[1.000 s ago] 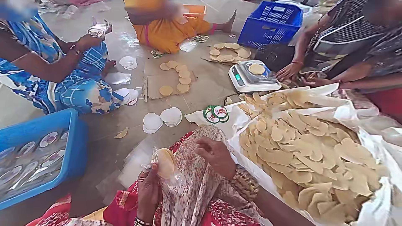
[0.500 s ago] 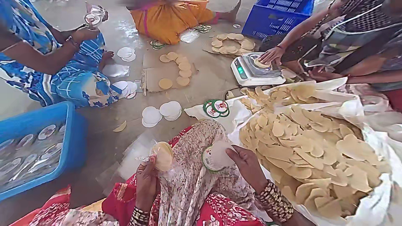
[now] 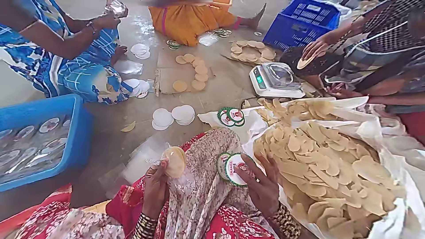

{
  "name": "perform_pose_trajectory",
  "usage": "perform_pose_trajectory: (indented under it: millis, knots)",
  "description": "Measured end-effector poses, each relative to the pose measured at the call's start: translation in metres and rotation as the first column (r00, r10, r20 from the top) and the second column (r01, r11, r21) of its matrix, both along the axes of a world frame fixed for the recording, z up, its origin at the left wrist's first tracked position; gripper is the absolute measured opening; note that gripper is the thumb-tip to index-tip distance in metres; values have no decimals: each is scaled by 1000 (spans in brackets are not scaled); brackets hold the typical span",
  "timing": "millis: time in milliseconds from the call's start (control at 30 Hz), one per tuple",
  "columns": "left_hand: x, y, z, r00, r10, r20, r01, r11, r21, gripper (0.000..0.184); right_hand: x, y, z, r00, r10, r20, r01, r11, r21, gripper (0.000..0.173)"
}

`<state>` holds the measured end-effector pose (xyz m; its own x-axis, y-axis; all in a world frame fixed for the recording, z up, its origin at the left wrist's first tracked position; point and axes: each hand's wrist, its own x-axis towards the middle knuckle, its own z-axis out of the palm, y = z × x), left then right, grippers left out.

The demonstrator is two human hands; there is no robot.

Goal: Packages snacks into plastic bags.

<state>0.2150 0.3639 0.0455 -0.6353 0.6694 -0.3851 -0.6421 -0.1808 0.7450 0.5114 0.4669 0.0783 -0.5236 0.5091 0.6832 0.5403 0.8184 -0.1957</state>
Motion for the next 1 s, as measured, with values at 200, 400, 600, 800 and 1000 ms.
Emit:
perform_pose_trajectory:
  millis: [200, 400, 600, 800, 1000]
  knots:
    - [2, 0, 1, 999, -27, 19, 26, 999, 22, 12, 1, 0, -4, 999, 8, -35, -10, 997, -74, 37]
    - [5, -4, 5, 990, -137, 37, 135, 990, 41, 9, -46, 4, 12, 981, 108, -163, -133, 979, -156, 38]
    - [14, -13, 5, 959, -271, 87, 256, 955, 149, 12, -104, 11, -2, 961, 266, -68, -273, 956, -109, 36]
    - [9, -12, 5, 962, -245, 121, 219, 955, 199, 12, -111, 12, -13, 960, 280, 0, -279, 954, -113, 42]
    - [10, -12, 5, 959, -261, 111, 237, 953, 188, 14, -112, 4, -10, 933, 360, 19, -348, 912, -219, 35]
